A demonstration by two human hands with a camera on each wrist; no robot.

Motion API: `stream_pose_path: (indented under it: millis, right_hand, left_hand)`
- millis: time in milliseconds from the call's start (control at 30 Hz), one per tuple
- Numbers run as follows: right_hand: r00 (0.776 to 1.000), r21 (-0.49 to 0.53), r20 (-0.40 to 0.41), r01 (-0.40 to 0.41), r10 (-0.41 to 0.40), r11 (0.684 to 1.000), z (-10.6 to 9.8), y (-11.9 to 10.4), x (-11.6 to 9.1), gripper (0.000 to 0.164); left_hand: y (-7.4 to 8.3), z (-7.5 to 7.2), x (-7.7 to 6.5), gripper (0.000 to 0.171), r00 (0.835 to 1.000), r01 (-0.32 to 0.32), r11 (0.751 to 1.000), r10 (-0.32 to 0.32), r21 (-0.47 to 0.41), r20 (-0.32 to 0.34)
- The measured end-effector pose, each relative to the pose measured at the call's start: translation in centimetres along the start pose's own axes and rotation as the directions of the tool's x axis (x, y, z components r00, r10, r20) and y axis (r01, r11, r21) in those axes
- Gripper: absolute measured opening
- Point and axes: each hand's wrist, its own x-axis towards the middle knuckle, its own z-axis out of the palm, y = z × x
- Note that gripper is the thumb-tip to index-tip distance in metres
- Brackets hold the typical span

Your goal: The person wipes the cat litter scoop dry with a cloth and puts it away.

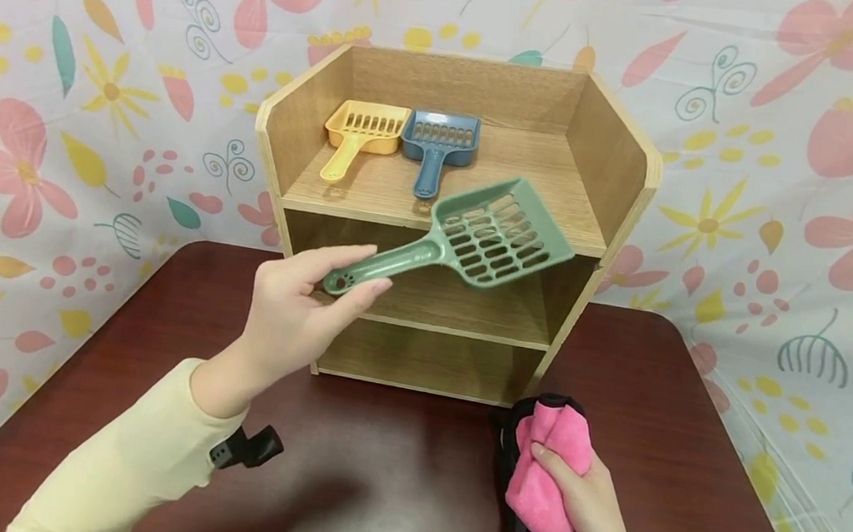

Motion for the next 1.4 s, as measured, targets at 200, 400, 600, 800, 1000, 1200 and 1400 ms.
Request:
stream_pose_path:
  millis: [200, 400, 600, 800, 1000, 1200, 1400]
  right_hand:
    - [1.000, -0.003, -0.002, -0.002, 0.002, 1.000, 0.1, -0.1, -0.1, 0.015]
    - [1.000, -0.004, -0.005, -0.003, 0.003, 1.000, 0.1, 0.0, -0.1, 0.015]
    - [1.000, -0.003, -0.004, 0.011, -0.011, 1.000, 0.1, 0.0, -0.2, 0.016]
    - [1.000, -0.005, -0.017, -0.007, 0.007, 1.000, 0.0, 0.0, -0.3, 0.017]
    - [1.000, 0.004, -0.010, -0.007, 0.008, 1.000, -0.1, 0.1, -0.4, 0.017]
    - [1.000, 0.009, -0.008, 0.000, 0.000, 1.000, -0.1, 0.1, -0.5, 0.016]
    - [1.000, 0.002, -0.019, -0.012, 0.012, 1.000, -0.2, 0.1, -0.6, 0.017]
  left_hand:
    - [-0.1, 1.3, 1.6, 0.026, 0.999, -0.042, 0.995, 0.043, 0.090, -0.013]
    - [0.8, 2.9, 2.9, 0.020, 0.998, -0.057, 0.980, 0.060, 0.192, -0.008]
    - [2.3, 4.1, 4.1, 0.026, 0.981, 0.138, 0.977, -0.158, 0.165, 0.115]
    - [3.8, 4.6, 4.5, 0.038, 0.906, 0.330, 0.944, -0.312, -0.018, 0.285]
    - [4.8, 5.0, 4.2, 0.046, 0.887, 0.318, 0.948, -0.289, -0.023, 0.359]
    - [4.9, 5.8, 4.1, 0.038, 0.932, 0.104, 0.982, -0.151, 0.158, 0.329]
    - [4.8, 6.8, 4.2, 0.033, 0.956, 0.026, 0.963, -0.103, 0.269, 0.276]
